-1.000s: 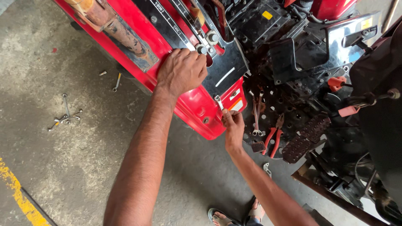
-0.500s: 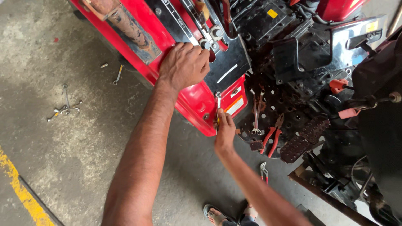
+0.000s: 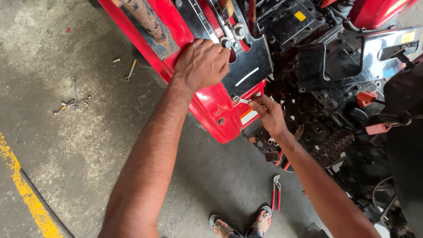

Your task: The person uses a wrench to tighten bolts on the side panel of a red tractor. They adjust the panel and continue securing fasteners near the seat and engine area.

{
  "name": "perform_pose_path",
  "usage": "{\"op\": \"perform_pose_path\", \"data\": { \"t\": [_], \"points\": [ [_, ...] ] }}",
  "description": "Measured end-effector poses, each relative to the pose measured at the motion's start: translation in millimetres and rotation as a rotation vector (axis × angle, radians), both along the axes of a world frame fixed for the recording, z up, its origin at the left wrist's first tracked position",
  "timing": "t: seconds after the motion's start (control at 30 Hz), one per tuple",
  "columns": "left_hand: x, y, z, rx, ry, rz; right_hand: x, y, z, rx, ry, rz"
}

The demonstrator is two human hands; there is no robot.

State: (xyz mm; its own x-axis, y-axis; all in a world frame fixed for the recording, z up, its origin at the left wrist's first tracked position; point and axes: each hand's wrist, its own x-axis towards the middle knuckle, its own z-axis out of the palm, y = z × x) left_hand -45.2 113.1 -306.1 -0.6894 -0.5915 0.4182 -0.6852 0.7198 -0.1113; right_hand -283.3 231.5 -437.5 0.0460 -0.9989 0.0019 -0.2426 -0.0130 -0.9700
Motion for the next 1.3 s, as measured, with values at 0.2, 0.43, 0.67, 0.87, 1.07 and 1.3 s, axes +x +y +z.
{"op": "perform_pose_path", "data": {
  "t": [0.2, 0.43, 0.67, 0.87, 1.07, 1.3],
  "points": [
    [1.9, 0.8, 0.3, -0.06, 0.054, -0.037, 28.3, 9.1, -14.6, -0.009, -0.437, -0.201],
    [3.1, -0.7, -0.5, -0.045, 0.038, -0.036, 39.4, 15.5, -15.8, 0.069, -0.573, -0.257],
    [4.3, -3.0, -5.2, -0.064, 0.013, -0.034, 50.2, 23.0, -23.9, 0.105, -0.581, -0.347],
    [4.4, -6.2, -12.4, -0.024, -0.046, -0.008, 52.8, 25.8, -21.2, 0.162, -0.566, -0.344],
    [4.9, -6.0, -11.4, -0.046, -0.039, -0.017, 56.0, 26.6, -19.0, 0.165, -0.57, -0.358],
    [1.5, -4.3, -0.8, -0.049, 0.052, -0.05, 73.8, 35.3, -11.2, 0.142, -0.545, -0.475]
  ]
}}
